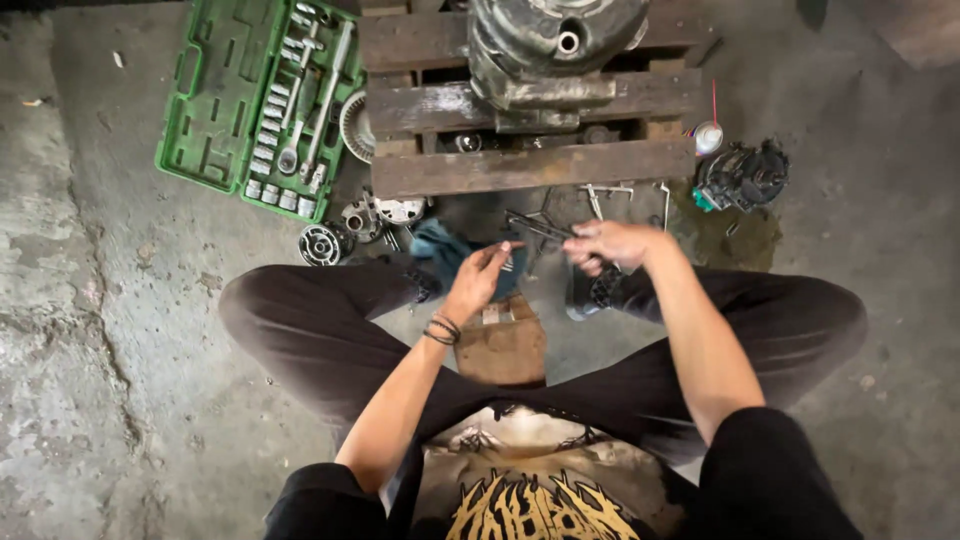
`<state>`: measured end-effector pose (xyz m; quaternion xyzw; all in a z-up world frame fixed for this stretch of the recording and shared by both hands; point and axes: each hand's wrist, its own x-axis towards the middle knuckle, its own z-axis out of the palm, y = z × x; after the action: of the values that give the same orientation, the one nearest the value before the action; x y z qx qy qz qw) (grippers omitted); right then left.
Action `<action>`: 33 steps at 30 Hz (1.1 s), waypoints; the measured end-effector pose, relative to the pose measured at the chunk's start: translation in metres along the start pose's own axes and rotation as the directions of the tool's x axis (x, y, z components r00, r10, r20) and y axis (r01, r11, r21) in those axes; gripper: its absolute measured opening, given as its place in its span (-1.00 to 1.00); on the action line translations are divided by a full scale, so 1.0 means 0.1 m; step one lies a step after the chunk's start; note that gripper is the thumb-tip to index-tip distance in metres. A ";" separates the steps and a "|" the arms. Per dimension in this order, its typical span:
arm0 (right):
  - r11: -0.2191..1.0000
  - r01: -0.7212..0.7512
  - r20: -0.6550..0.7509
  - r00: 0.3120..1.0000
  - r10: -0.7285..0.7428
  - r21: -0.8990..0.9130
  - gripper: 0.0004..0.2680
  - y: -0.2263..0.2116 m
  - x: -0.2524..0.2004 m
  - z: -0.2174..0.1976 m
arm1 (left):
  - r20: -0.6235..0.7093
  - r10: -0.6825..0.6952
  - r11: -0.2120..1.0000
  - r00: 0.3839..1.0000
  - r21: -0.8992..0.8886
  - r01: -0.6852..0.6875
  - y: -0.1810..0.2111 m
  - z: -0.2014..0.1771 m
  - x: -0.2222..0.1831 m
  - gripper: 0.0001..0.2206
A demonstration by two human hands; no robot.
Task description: Disassembling, cleaning, and reassembling mechanical components of a vehicle part on a wooden pallet
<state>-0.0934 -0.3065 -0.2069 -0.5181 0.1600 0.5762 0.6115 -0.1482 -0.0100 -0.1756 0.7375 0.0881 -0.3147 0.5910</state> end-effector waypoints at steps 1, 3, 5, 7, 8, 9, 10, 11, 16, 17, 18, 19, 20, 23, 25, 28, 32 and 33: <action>0.984 0.101 -0.015 0.995 -0.100 0.147 -0.86 0.00 -0.09 0.18 | 0.009 0.024 0.972 1.000 -0.234 -0.021 0.13 0.02 -0.06 -0.59; 0.969 0.121 -0.024 0.993 -0.119 0.215 -0.86 0.03 -0.08 0.43 | -0.038 0.099 0.949 0.994 -0.297 -0.106 -0.10 0.19 0.09 -0.61; 0.947 0.134 -0.034 0.991 -0.130 0.292 -0.86 0.14 -0.08 0.69 | -0.083 0.161 0.918 0.983 -0.354 -0.180 -0.08 0.28 0.03 -0.62; 0.972 0.152 -0.182 0.976 -0.119 0.179 -0.77 0.17 -0.06 0.87 | -0.177 0.232 0.875 0.956 -0.392 -0.285 0.27 0.25 -0.10 -0.76; 0.971 0.162 -0.187 0.974 -0.128 0.174 -0.77 0.15 -0.08 0.92 | -0.176 0.242 0.873 0.954 -0.390 -0.294 0.36 0.20 -0.16 -0.76; 0.965 0.161 -0.163 0.978 -0.128 0.208 -0.80 0.13 -0.10 0.95 | -0.163 0.222 0.868 0.961 -0.417 -0.271 0.46 0.16 -0.21 -0.81; 0.957 0.156 -0.139 0.982 -0.125 0.245 -0.82 0.14 -0.13 1.00 | -0.146 0.198 0.862 0.969 -0.444 -0.243 0.54 0.13 -0.28 -0.86; 0.956 0.162 -0.144 0.981 -0.130 0.244 -0.82 0.12 -0.18 1.01 | -0.143 0.204 0.862 0.968 -0.443 -0.247 0.56 0.15 -0.27 -0.86; 0.924 0.277 -0.103 0.960 -0.259 0.264 -0.83 0.27 -0.27 0.97 | -0.068 0.175 0.978 0.982 -0.101 -0.182 0.43 0.13 -0.25 -0.75; 0.923 0.285 -0.106 0.958 -0.266 0.259 -0.83 0.30 -0.26 0.81 | -0.068 0.184 0.977 0.981 -0.099 -0.190 0.49 0.12 -0.27 -0.75; 0.882 0.164 0.132 0.961 -0.245 0.442 -0.77 0.34 -0.25 0.66 | -0.049 0.259 0.957 0.965 -0.121 -0.263 0.53 0.11 -0.32 -0.76; 0.817 0.000 0.363 0.896 -0.257 0.577 -0.67 0.39 -0.23 0.50 | -0.032 0.332 0.932 0.943 -0.143 -0.333 0.57 0.09 -0.36 -0.75; 0.816 0.003 0.361 0.896 -0.259 0.578 -0.67 0.09 -0.63 0.71 | -0.030 0.334 0.932 0.942 -0.142 -0.334 0.57 0.07 -0.38 -0.75; 0.906 0.398 -0.232 0.904 -0.360 0.142 -0.75 -0.67 -1.60 1.34 | -0.094 0.386 0.877 0.918 -0.270 -0.397 0.46 -0.01 -0.41 -0.72; 0.858 0.463 -0.407 0.756 -0.513 -0.222 -0.71 -1.14 -1.98 1.48 | -0.092 0.295 0.932 0.951 -0.192 -0.308 0.27 -0.08 -0.37 -0.71; 0.764 0.299 -0.517 0.592 -0.618 -0.571 -0.64 -1.56 -1.97 1.17 | -0.099 0.224 0.961 0.970 -0.143 -0.236 0.00 -0.10 -0.33 -0.70; 0.786 0.489 -0.534 0.578 -0.617 -0.379 -0.87 -2.11 -1.62 0.84 | -0.126 0.173 0.972 0.977 -0.139 -0.190 0.12 -0.09 -0.49 -0.65; 0.743 0.487 -0.482 0.566 -0.669 -0.460 -0.91 -2.19 -1.48 0.74 | -0.126 0.147 0.975 0.981 -0.148 -0.165 0.11 -0.09 -0.51 -0.67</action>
<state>0.0250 -0.2820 0.0396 -0.7798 0.0890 0.1536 0.6003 -0.1798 0.0076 -0.1370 0.7099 0.0880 -0.2165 0.6644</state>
